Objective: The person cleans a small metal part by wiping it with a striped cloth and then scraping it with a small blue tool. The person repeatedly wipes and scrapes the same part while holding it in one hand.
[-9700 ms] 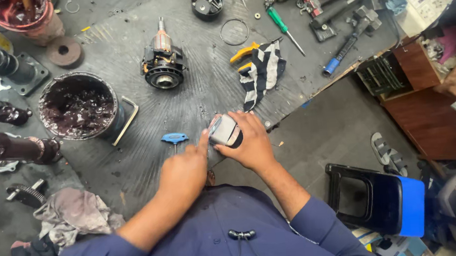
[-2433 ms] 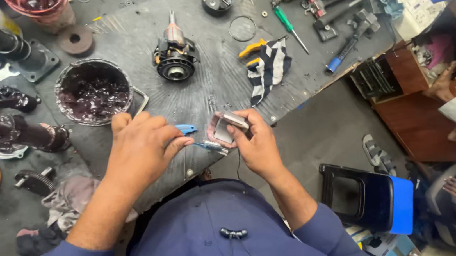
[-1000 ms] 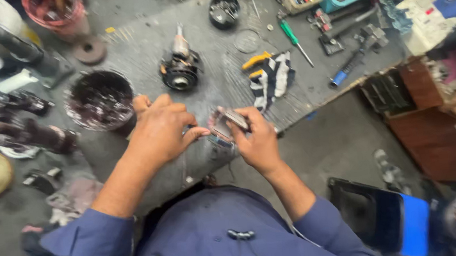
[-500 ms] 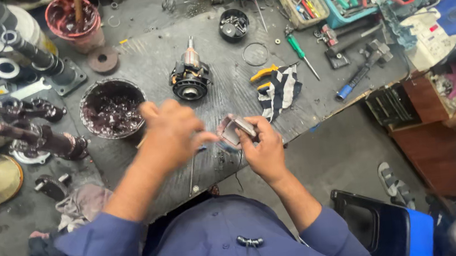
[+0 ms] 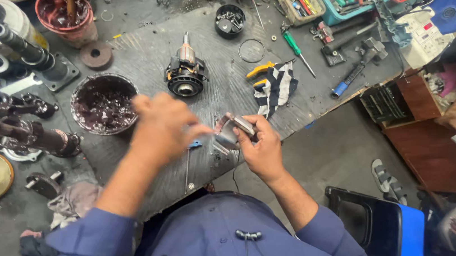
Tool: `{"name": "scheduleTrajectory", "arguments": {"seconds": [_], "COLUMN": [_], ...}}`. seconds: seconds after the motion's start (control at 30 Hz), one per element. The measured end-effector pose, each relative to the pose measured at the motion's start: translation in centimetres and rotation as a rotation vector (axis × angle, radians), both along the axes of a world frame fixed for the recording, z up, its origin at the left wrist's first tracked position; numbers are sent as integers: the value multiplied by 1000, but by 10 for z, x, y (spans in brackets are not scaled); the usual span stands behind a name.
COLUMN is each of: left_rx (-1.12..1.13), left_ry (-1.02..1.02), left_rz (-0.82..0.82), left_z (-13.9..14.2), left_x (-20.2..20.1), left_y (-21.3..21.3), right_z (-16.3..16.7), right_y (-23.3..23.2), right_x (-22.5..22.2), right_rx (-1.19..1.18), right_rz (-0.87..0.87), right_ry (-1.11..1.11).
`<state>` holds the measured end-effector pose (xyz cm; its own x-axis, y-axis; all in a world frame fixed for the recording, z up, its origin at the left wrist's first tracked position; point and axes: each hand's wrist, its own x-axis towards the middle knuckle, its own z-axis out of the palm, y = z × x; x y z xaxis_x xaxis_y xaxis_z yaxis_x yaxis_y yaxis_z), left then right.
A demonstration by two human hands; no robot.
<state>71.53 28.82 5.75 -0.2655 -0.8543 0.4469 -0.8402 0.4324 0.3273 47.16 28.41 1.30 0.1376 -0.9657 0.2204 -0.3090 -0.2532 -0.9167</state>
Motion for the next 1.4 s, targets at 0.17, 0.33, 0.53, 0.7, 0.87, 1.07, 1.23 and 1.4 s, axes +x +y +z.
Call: {"name": "scheduleTrajectory", "arguments": {"seconds": [0.17,0.33,0.53,0.7,0.87,1.07,1.23,1.4], "left_rx": [22,20,22,-26,-27,-68,-47,-80], "left_ry": [-56,-33,-100,-89,-71,-22,-31,-66], "left_rz": [-88,-65,-79,-81,-149,-104,-56,96], "left_z": [-2,-9,-6,-2,0,6,10,19], "left_x": [2,7,0,3,8,10,10,10], "left_y": [-3,-6,-7,-7,-6,-6,-4,6], "right_z": [-2,-6,-8,-8,-11,-12,-10,-10], "right_y": [-1,0,3,3,3,3,3,9], "right_x": [-5,-7,-6,-9,-9,-14,-17,-21], "right_rx": [36,-3,96,-12,155,43,15,-39], "right_rz": [-2,-2,10,40,63,84,17,-30], "right_ry": [-49,-39,-125,-69,-255,-171,-76,-165]}}
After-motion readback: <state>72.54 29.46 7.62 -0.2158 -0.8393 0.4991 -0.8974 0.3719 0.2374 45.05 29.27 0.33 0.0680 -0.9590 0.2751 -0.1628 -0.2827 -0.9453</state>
